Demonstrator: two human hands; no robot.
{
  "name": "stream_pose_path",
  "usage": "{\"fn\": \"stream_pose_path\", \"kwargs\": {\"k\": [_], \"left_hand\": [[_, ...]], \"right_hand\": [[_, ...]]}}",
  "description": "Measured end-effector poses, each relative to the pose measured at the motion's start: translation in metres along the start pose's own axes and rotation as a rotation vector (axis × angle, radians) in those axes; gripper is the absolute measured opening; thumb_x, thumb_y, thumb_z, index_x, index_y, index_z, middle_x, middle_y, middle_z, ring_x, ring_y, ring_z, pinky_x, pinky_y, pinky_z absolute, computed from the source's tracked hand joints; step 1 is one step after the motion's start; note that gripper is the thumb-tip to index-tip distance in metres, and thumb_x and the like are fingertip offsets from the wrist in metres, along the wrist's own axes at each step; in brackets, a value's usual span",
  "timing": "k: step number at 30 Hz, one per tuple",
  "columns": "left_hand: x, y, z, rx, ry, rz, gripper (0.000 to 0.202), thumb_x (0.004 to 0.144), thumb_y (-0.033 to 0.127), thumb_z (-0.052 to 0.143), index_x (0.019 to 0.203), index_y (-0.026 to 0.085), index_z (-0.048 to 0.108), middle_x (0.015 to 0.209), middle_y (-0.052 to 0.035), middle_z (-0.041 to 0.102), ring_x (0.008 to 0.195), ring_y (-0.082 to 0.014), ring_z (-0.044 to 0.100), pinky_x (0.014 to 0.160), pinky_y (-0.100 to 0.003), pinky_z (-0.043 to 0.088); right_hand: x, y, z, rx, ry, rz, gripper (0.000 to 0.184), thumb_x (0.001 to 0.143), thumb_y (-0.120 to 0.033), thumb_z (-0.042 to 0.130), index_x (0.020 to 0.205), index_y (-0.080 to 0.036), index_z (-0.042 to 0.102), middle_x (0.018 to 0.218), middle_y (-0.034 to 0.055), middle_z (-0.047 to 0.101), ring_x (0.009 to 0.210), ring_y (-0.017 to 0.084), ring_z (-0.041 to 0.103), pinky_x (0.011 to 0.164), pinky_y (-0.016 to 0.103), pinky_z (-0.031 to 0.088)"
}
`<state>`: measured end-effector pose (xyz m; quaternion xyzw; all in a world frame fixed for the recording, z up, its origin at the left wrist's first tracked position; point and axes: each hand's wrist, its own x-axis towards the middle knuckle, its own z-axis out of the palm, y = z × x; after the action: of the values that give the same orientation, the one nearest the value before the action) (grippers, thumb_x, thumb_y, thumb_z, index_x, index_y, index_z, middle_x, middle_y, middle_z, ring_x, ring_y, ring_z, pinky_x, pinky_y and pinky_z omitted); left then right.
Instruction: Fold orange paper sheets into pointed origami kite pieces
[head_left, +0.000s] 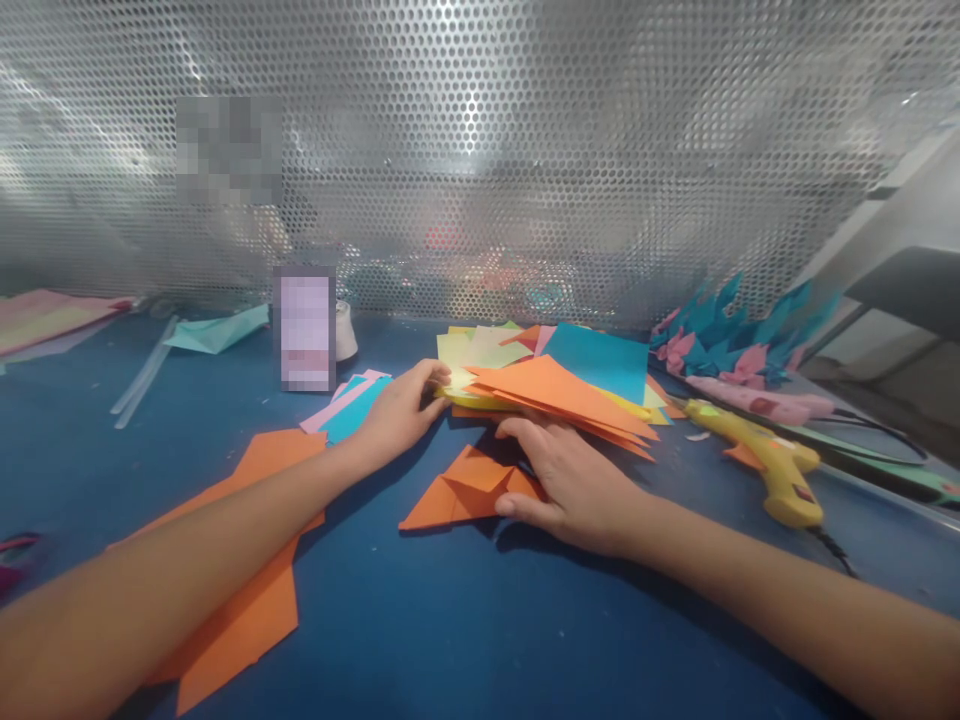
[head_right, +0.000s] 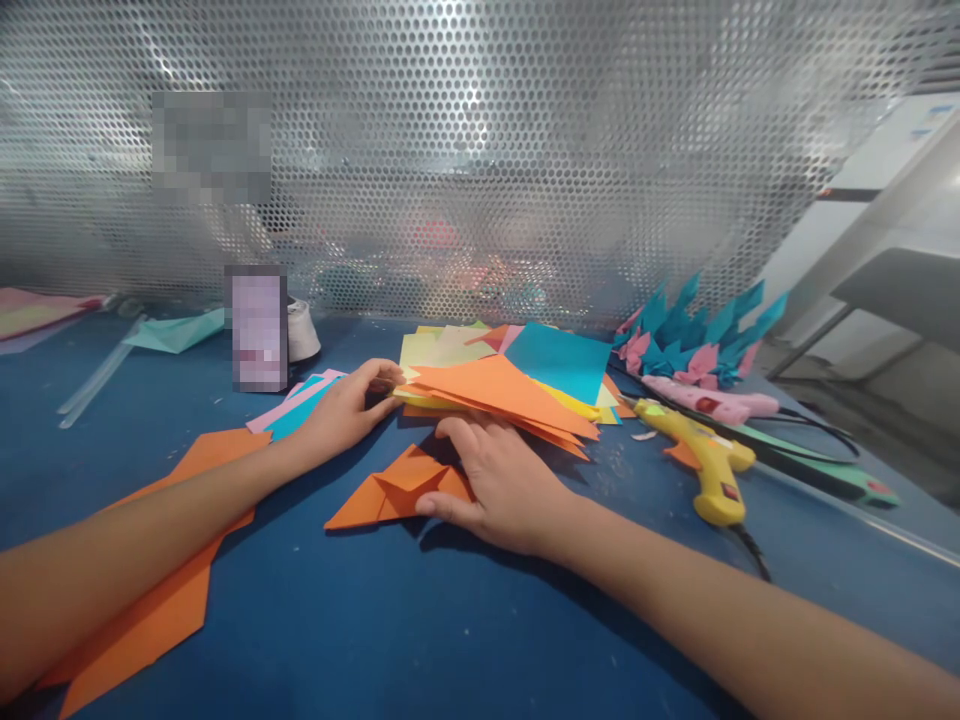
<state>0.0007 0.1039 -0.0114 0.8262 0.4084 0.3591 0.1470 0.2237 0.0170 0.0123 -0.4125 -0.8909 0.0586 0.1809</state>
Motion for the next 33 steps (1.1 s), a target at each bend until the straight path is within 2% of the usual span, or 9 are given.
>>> {"fn": "stream_pose_path", "kwargs": {"k": [4, 7, 15, 19, 22, 25, 27, 30, 33], "left_hand": [[0.002, 0.003, -0.001, 0.085, -0.018, 0.071, 0.004, 0.085, 0.017, 0.055, 0.085, 0.018, 0.058, 0.087, -0.0033, 0.064, 0.084, -0.0202, 0.059, 0.078, -0.033, 0.045], [0.003, 0.004, -0.002, 0.136, 0.001, 0.089, 0.011, 0.087, 0.020, 0.054, 0.077, 0.018, 0.058, 0.080, -0.0035, 0.063, 0.080, -0.0211, 0.056, 0.075, -0.034, 0.043], [0.001, 0.008, -0.004, 0.099, 0.079, 0.125, 0.009, 0.089, 0.015, 0.046, 0.084, 0.018, 0.053, 0.080, -0.0015, 0.059, 0.074, -0.0171, 0.055, 0.066, -0.028, 0.044], [-0.001, 0.011, -0.006, 0.067, 0.044, 0.235, 0.023, 0.084, 0.007, 0.041, 0.069, 0.017, 0.054, 0.085, -0.0022, 0.057, 0.080, -0.0157, 0.055, 0.073, -0.028, 0.045], [-0.001, 0.012, -0.005, 0.058, 0.047, 0.291, 0.028, 0.081, 0.001, 0.038, 0.074, 0.016, 0.060, 0.091, -0.0042, 0.056, 0.086, -0.0161, 0.056, 0.078, -0.028, 0.046], [0.000, 0.010, -0.003, 0.064, 0.046, 0.319, 0.026, 0.079, 0.000, 0.045, 0.089, 0.015, 0.063, 0.095, -0.0062, 0.056, 0.092, -0.0180, 0.055, 0.082, -0.031, 0.047], [0.001, 0.008, 0.000, 0.072, 0.041, 0.321, 0.022, 0.079, 0.002, 0.051, 0.091, 0.014, 0.064, 0.098, -0.0071, 0.054, 0.094, -0.0191, 0.055, 0.084, -0.032, 0.047], [0.002, 0.005, 0.001, 0.087, 0.042, 0.303, 0.011, 0.081, 0.006, 0.057, 0.085, 0.014, 0.064, 0.098, -0.0072, 0.054, 0.090, -0.0189, 0.056, 0.081, -0.032, 0.048], [0.002, 0.003, 0.001, 0.096, 0.057, 0.278, 0.008, 0.082, 0.009, 0.059, 0.078, 0.015, 0.064, 0.092, -0.0055, 0.056, 0.085, -0.0182, 0.056, 0.076, -0.031, 0.048]], "right_hand": [[0.000, 0.002, 0.002, 0.028, 0.011, 0.003, 0.060, 0.084, -0.065, 0.046, 0.114, -0.014, 0.048, 0.110, 0.0142, 0.059, 0.101, 0.029, 0.055, 0.087, 0.042, 0.043], [-0.001, 0.002, 0.002, 0.046, 0.000, 0.004, 0.057, 0.085, -0.064, 0.046, 0.112, -0.015, 0.048, 0.110, 0.0137, 0.060, 0.100, 0.028, 0.055, 0.087, 0.041, 0.043], [0.001, 0.001, 0.003, 0.029, -0.033, 0.017, 0.055, 0.086, -0.063, 0.044, 0.112, -0.015, 0.048, 0.111, 0.0135, 0.061, 0.107, 0.028, 0.054, 0.091, 0.042, 0.042], [0.000, 0.001, 0.004, 0.008, -0.052, 0.051, 0.058, 0.087, -0.064, 0.042, 0.116, -0.014, 0.046, 0.115, 0.0158, 0.060, 0.107, 0.030, 0.056, 0.088, 0.043, 0.044], [0.000, 0.002, 0.004, 0.012, -0.072, 0.075, 0.059, 0.087, -0.064, 0.041, 0.119, -0.014, 0.045, 0.116, 0.0162, 0.059, 0.103, 0.030, 0.059, 0.084, 0.042, 0.046], [0.000, 0.002, 0.004, 0.032, -0.085, 0.073, 0.056, 0.088, -0.062, 0.041, 0.119, -0.015, 0.045, 0.114, 0.0141, 0.061, 0.100, 0.029, 0.061, 0.083, 0.041, 0.047], [0.000, 0.002, 0.003, 0.046, -0.079, 0.063, 0.054, 0.088, -0.061, 0.042, 0.117, -0.016, 0.046, 0.114, 0.0134, 0.062, 0.099, 0.028, 0.061, 0.083, 0.040, 0.047], [0.000, 0.001, 0.003, 0.060, -0.072, 0.059, 0.054, 0.088, -0.059, 0.045, 0.120, -0.016, 0.046, 0.116, 0.0132, 0.061, 0.100, 0.028, 0.061, 0.084, 0.040, 0.047], [0.000, -0.001, 0.001, 0.048, -0.069, 0.037, 0.046, 0.089, -0.048, 0.050, 0.123, -0.018, 0.047, 0.122, 0.0128, 0.059, 0.108, 0.028, 0.057, 0.089, 0.042, 0.045]]}}
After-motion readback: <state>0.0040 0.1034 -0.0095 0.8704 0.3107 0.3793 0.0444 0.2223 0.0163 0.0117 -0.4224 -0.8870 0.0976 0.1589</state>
